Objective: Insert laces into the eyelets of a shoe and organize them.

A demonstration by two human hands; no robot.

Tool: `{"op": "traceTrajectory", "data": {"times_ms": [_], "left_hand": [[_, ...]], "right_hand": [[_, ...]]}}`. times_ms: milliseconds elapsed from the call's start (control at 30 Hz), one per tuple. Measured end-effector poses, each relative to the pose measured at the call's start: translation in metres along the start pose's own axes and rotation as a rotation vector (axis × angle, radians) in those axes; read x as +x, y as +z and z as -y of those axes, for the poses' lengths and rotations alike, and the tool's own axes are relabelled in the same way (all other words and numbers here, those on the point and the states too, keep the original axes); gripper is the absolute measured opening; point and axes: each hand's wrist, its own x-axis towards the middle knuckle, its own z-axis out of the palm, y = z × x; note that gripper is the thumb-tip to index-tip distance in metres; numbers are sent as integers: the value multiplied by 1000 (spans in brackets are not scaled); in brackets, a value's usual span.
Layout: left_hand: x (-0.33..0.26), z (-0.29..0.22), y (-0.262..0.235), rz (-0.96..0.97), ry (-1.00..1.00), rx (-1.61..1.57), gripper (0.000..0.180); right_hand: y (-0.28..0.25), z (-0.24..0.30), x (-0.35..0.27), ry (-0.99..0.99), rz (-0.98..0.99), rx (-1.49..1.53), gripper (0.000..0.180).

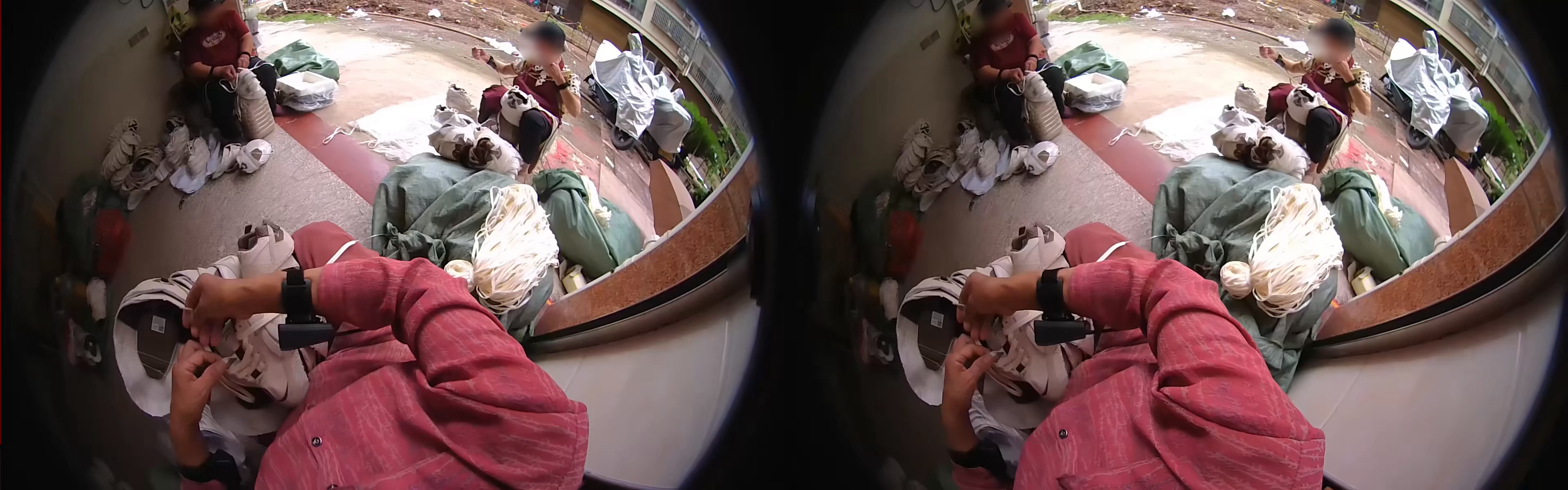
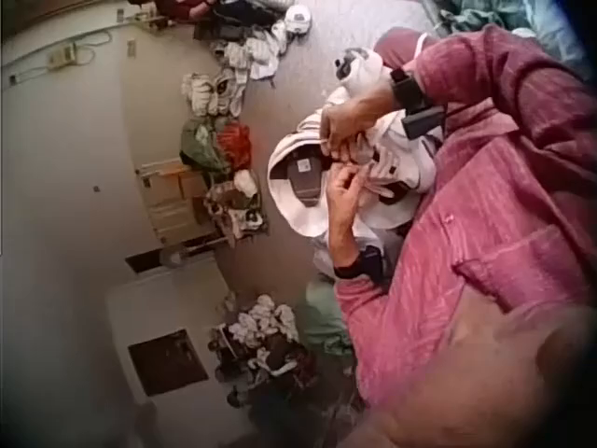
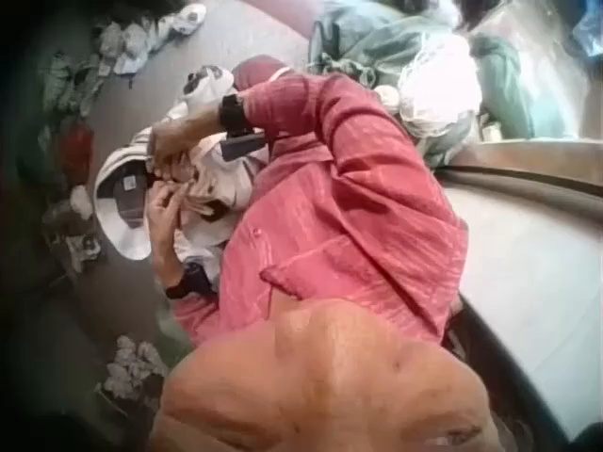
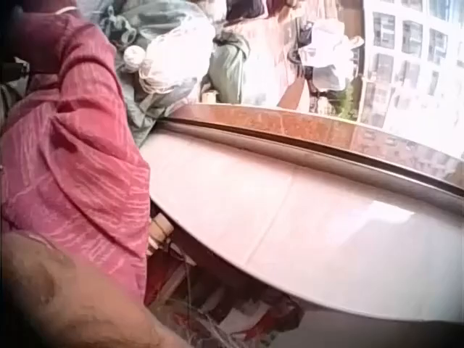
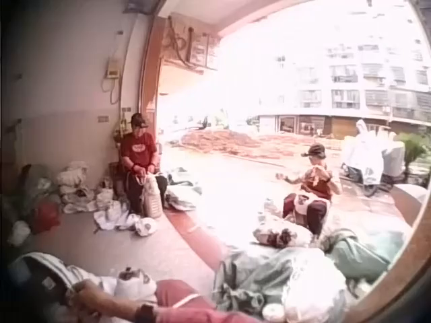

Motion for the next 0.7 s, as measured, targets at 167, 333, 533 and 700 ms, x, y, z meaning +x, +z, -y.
{"op": "traceTrajectory", "data": {"times_ms": [167,333,533,700], "left_hand": [[6,-3,-14,104,-126,-370,12],[-11,13,-23,106,-110,-384,13],[15,17,-38,268,-32,-343,25],[3,16,-29,264,-36,-492,22]], "right_hand": [[6,4,-3,-131,-41,-301,15],[15,-18,6,-180,-93,-157,19],[-8,11,-5,-78,-164,20,21],[-25,29,-30,-61,-127,50,20]]}}
